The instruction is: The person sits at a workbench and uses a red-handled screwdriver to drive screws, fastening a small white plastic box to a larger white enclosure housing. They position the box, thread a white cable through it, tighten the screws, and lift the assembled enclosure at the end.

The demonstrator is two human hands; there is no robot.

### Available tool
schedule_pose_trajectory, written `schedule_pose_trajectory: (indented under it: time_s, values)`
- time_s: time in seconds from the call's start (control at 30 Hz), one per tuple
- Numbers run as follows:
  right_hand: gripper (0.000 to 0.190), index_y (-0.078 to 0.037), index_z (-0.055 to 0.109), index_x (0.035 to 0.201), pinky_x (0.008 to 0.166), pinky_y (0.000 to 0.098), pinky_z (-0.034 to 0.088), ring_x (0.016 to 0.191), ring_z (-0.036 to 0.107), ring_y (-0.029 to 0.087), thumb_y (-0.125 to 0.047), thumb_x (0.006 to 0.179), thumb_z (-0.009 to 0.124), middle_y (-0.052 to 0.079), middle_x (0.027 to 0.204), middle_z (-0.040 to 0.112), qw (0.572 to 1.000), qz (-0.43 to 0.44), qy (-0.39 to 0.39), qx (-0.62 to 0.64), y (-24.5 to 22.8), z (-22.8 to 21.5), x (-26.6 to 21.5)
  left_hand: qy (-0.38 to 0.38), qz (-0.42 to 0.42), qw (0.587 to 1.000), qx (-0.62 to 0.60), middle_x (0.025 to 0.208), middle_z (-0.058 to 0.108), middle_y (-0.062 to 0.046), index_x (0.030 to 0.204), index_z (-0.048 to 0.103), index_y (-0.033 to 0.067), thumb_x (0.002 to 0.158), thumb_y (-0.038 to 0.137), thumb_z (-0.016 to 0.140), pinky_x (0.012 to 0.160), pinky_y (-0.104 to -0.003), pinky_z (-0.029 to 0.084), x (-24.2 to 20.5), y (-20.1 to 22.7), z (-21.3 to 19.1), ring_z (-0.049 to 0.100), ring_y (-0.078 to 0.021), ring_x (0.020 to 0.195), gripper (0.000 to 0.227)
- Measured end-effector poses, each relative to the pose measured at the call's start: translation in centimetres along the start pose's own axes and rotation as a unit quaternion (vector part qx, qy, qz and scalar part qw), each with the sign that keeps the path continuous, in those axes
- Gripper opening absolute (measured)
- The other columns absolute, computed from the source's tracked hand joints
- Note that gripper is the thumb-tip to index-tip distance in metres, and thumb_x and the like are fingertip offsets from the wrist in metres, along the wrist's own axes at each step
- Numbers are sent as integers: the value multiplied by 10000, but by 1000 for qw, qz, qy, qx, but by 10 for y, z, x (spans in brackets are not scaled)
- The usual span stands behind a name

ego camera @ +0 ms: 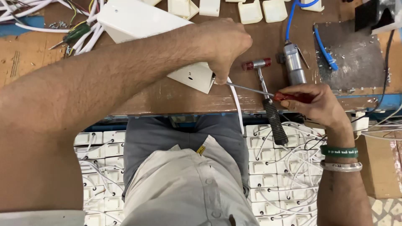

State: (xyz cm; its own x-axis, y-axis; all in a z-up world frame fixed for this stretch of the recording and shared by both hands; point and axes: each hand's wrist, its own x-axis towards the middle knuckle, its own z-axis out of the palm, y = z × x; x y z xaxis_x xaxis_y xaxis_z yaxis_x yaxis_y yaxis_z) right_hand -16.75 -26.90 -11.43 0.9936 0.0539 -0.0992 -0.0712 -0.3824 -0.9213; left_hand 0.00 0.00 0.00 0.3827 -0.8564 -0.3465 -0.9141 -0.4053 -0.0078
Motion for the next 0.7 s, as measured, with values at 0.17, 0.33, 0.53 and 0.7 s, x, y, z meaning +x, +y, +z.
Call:
schedule_pose_trajectory:
  time_s: [0.17, 0.33, 0.53, 0.7]
  values:
    - [388, 0, 736, 1170, 755, 245, 609, 815, 753, 189, 66, 788, 767, 143, 1030, 789, 1000, 10, -11, 19, 0, -1, 2, -32, -19, 999, -5, 834, 791, -49, 907, 776, 70, 605, 343, 996, 839, -429, 609, -2, 4, -3, 753, -241, 768, 462]
    - [393, 24, 735, 1156, 740, 245, 608, 803, 756, 194, 43, 767, 786, 157, 995, 792, 999, 5, -20, 30, -4, 3, -2, -35, -22, 999, -9, 875, 784, -68, 935, 777, 72, 606, 340, 999, 872, -440, 594, -2, 3, -1, 737, -237, 843, 478]
    - [274, 11, 764, 1082, 536, 217, 463, 599, 605, 113, -29, 813, 797, 93, 845, 776, 999, -1, 14, -43, -23, 19, -16, -30, -19, 999, -8, 851, 795, -63, 913, 775, 92, 542, 321, 1008, 726, -425, 607, -6, -2, 5, 747, -252, 728, 495]
    - [249, -14, 763, 1104, 498, 219, 404, 558, 510, 79, -4, 855, 757, 12, 823, 770, 993, -16, 41, -114, -41, 31, -25, 61, 41, 996, -55, 1246, 608, -129, 1381, 520, 50, 445, 606, 1035, 948, -522, 467, -30, -26, 24, 581, -322, 1084, 1204]
